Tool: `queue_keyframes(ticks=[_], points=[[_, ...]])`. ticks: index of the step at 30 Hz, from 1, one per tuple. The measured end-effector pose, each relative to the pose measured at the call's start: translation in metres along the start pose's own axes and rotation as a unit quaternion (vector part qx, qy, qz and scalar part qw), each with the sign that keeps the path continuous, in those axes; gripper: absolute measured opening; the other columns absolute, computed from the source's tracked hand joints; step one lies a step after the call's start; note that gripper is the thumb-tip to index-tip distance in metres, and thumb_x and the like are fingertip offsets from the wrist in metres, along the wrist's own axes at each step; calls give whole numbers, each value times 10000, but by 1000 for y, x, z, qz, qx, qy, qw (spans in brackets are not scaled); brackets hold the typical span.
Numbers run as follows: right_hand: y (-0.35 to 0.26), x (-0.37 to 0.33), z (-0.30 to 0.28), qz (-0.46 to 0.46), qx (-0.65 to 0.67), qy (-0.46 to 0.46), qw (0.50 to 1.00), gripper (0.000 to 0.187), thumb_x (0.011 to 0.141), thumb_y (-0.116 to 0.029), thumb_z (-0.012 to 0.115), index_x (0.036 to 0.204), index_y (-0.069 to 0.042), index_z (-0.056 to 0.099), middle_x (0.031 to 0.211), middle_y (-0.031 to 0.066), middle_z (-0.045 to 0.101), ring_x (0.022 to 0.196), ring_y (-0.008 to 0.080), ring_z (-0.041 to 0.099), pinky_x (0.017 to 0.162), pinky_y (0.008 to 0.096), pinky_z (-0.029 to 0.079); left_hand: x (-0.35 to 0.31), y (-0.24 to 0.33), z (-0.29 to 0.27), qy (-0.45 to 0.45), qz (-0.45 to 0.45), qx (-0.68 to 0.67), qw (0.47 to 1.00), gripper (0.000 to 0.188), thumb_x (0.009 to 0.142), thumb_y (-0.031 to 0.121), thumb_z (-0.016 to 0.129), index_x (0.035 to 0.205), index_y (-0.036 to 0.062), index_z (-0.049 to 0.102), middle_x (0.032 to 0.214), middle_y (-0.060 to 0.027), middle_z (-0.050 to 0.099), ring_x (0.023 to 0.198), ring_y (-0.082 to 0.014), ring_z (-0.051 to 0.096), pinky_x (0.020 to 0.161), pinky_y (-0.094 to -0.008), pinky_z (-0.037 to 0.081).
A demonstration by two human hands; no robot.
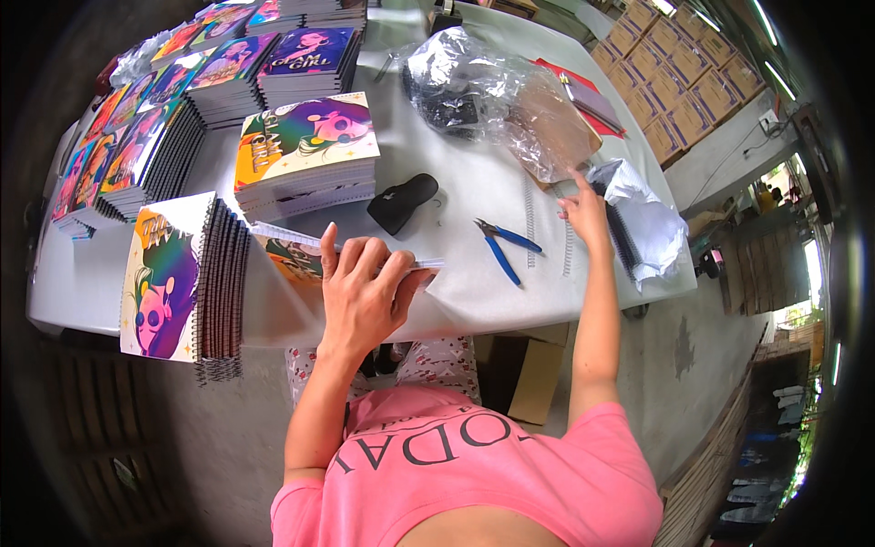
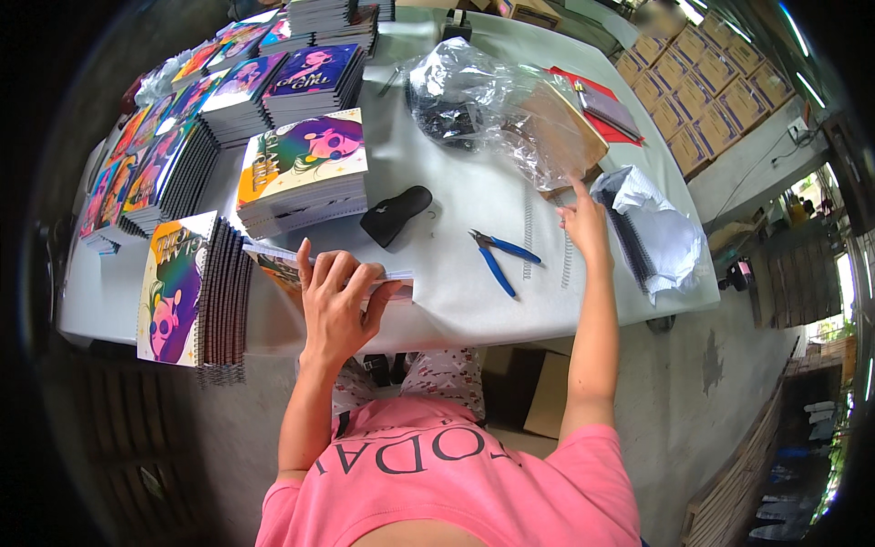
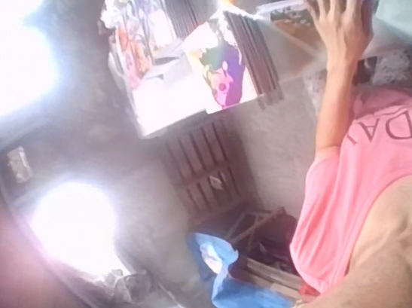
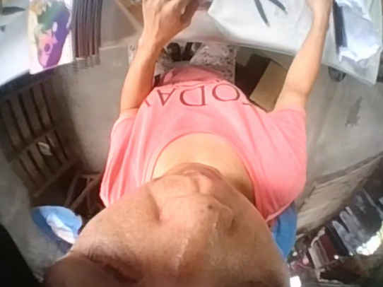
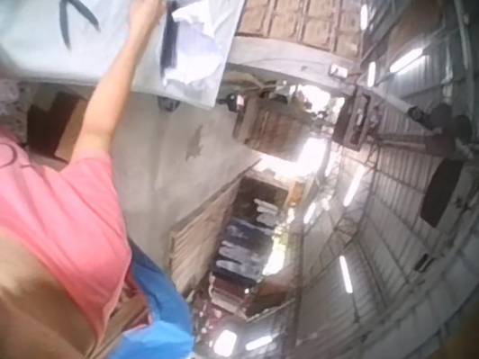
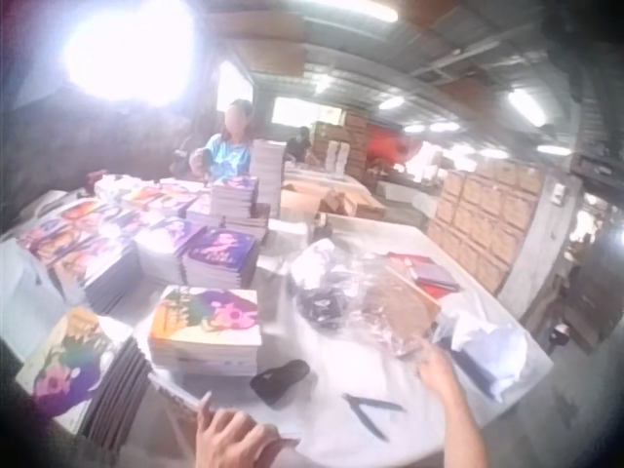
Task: The person manually threads a metal spiral coil through the pre-punched holes of a notebook, uses pliers to cut and bend the excess wire at the ends, and stacks the finished notebook on the table.
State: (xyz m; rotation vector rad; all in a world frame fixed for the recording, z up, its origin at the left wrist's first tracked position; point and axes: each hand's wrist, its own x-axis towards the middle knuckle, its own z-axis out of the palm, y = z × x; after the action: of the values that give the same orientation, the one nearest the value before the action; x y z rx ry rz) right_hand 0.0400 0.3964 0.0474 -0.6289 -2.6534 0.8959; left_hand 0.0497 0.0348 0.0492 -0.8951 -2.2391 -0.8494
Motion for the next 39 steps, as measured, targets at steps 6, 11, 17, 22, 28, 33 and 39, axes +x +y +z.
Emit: queue_keyframes(ticks=[6,11,17,22,28,33,39], points=[[-3,-37,0,-112,-82,-14,990,588,792,45,472,1351,-126,411,859,128,609,763,213,615,705,353,470,-6,-9,-1,-19,24,0,1000,209,731,270,719,821,132,590,773,-20,479,851,-229,525,1064,-512,169],[-98,-111,3,-222,29,-206,953,542,866,-58,544,1377,-156,395,793,121,536,699,215,521,700,317,438,-13,-1,5,33,-11,48,998,404,663,431,755,850,126,568,844,-32,501,1083,-251,507,1089,-553,16],[-106,-124,25,-146,174,-100,969,448,923,-165,546,1355,-138,433,623,33,430,560,148,349,579,229,365,-17,-3,36,80,-24,100,991,354,656,381,724,753,127,496,830,-48,489,1060,-256,502,1084,-580,34],[-107,-130,17,-193,231,-200,932,298,898,-85,569,1196,-80,574,679,9,498,595,112,438,597,233,409,-11,-6,31,107,15,96,989,433,588,373,790,760,120,483,793,-43,444,857,-232,480,1082,-547,126],[-116,-124,33,-285,229,-124,923,216,814,12,624,1013,-62,664,862,65,632,788,156,606,684,256,476,-28,4,36,118,31,138,983,453,598,384,787,850,124,514,819,-41,455,928,-231,506,1087,-545,109],[-115,-122,36,-315,219,-157,910,226,769,42,647,970,-55,680,921,90,652,840,195,626,732,286,492,-25,13,33,112,-4,140,984,471,608,408,774,894,129,526,827,-41,458,957,-229,501,1085,-547,107],[-105,-117,40,-311,295,-207,879,209,776,47,641,963,-39,679,913,98,648,821,170,619,714,265,492,-19,10,29,66,-11,112,991,446,614,369,765,913,129,537,837,-47,450,917,-242,485,1067,-532,169]])
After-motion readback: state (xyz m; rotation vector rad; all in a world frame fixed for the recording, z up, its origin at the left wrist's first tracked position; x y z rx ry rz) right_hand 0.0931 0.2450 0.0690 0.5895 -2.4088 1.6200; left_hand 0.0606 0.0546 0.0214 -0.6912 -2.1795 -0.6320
